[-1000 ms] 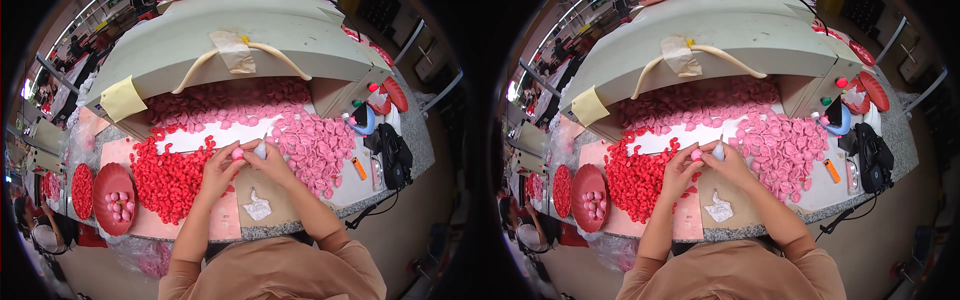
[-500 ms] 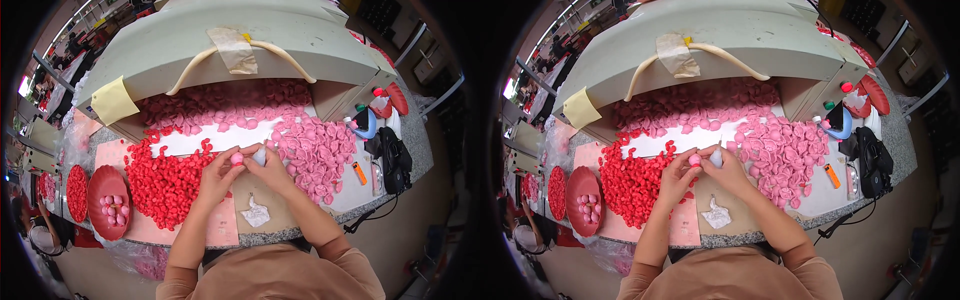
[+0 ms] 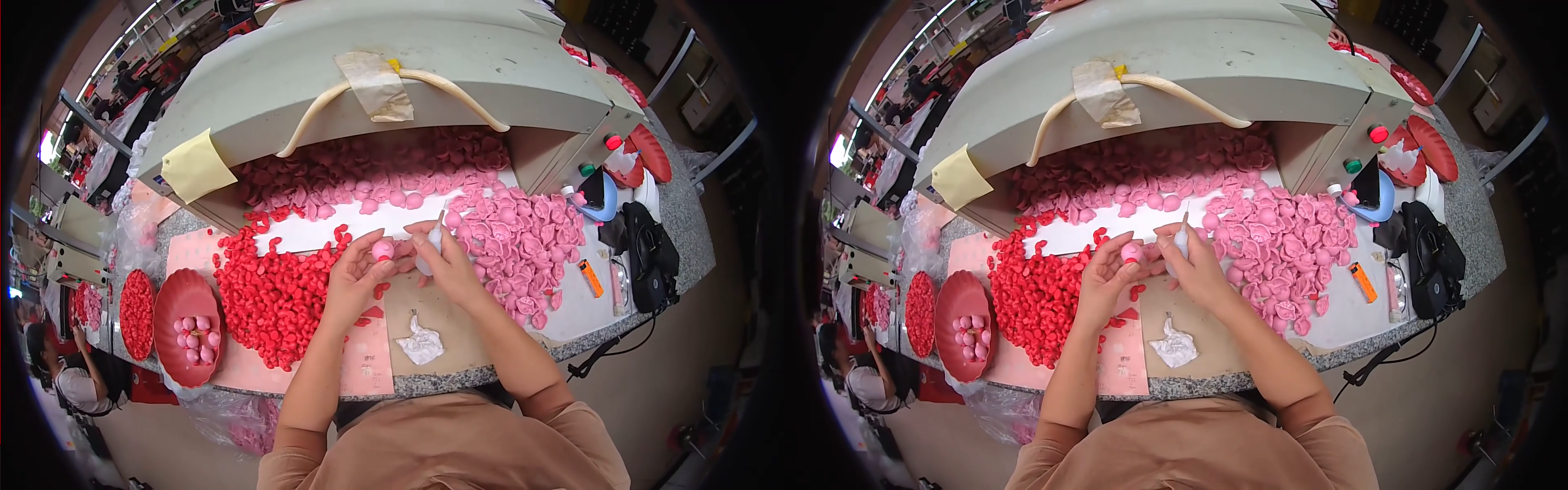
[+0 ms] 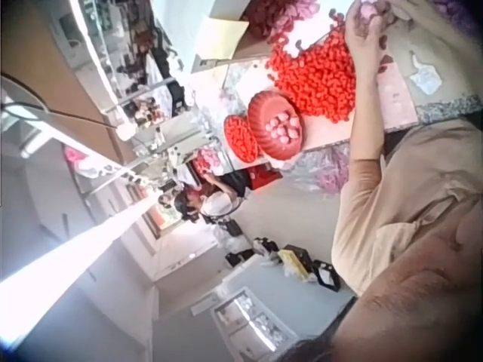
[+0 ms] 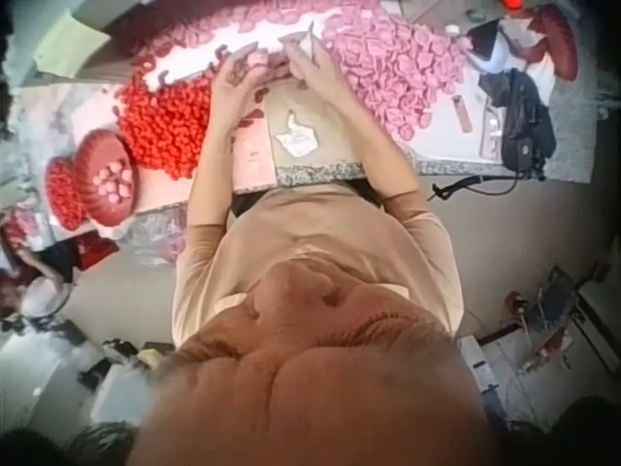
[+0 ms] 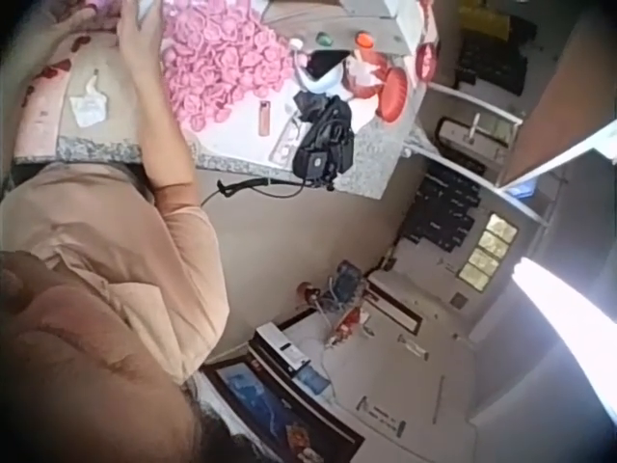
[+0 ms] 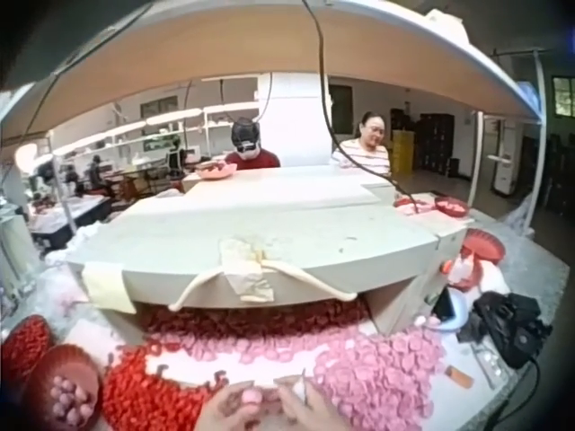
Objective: Assembling small pink and red plastic components at a factory workbench using a manual applicator tool.
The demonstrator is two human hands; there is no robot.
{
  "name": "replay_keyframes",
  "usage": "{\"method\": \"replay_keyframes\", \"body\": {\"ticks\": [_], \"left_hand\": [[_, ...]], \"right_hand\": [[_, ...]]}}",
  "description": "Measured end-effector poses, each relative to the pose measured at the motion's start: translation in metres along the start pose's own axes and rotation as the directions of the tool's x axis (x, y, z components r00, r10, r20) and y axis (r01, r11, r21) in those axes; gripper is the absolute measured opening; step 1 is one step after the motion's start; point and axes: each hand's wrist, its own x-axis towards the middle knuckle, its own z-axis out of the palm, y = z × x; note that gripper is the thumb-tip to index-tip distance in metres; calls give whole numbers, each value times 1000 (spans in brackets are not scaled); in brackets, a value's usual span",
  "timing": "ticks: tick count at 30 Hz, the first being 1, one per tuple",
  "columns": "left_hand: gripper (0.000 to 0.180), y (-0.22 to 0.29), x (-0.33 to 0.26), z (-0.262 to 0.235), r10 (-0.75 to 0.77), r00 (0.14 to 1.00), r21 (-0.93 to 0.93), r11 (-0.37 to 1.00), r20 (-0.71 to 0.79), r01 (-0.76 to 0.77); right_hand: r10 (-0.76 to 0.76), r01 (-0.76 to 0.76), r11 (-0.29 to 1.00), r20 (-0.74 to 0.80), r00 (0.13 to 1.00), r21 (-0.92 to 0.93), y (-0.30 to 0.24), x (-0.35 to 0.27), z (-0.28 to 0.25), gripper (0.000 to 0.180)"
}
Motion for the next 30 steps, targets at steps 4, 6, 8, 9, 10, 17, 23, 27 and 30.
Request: {"method": "replay_keyframes", "body": {"ticks": [4, 6, 8, 9, 10, 17, 23, 27, 30], "left_hand": [[42, -3, 1, -2, 17, 1000, 3, 1000, 8, -17], [41, -6, 1, -3, 36, 999, -4, 999, 3, -36], [39, -8, 1, -7, 29, 999, -67, 997, 30, -27], [39, -8, 1, -6, 36, 999, -71, 997, 27, -34], [39, -7, 1, -5, 21, 1000, -109, 994, 19, -18], [44, 0, -1, -5, -12, 1000, -263, 965, 28, 19], [46, 1, 0, -9, -48, 996, -384, 920, 72, 72], [44, -6, 4, -15, -41, 998, -385, 921, 51, 57], [42, -1, 3, -13, -62, 996, -432, 898, 66, 84]], "right_hand": [[-24, 25, 961, 6, 1000, -275, -10, -3, -8, 30], [14, -10, 959, 11, 1000, -284, -20, -6, -9, 28], [52, -44, 954, 19, 998, -297, -22, -7, -9, 27], [-1, 6, 930, 14, 1000, -368, -17, -5, -10, 24], [-54, 54, 898, 13, 998, -437, -14, -5, -12, 21], [-241, 214, 845, 9, 971, -491, -14, -6, -12, 24], [-286, 249, 810, 13, 958, -532, -12, -6, -16, 23], [-209, 213, 835, 65, 976, -507, -17, -7, -17, 28], [-205, 220, 830, 87, 975, -513, -20, -6, -20, 33]]}}
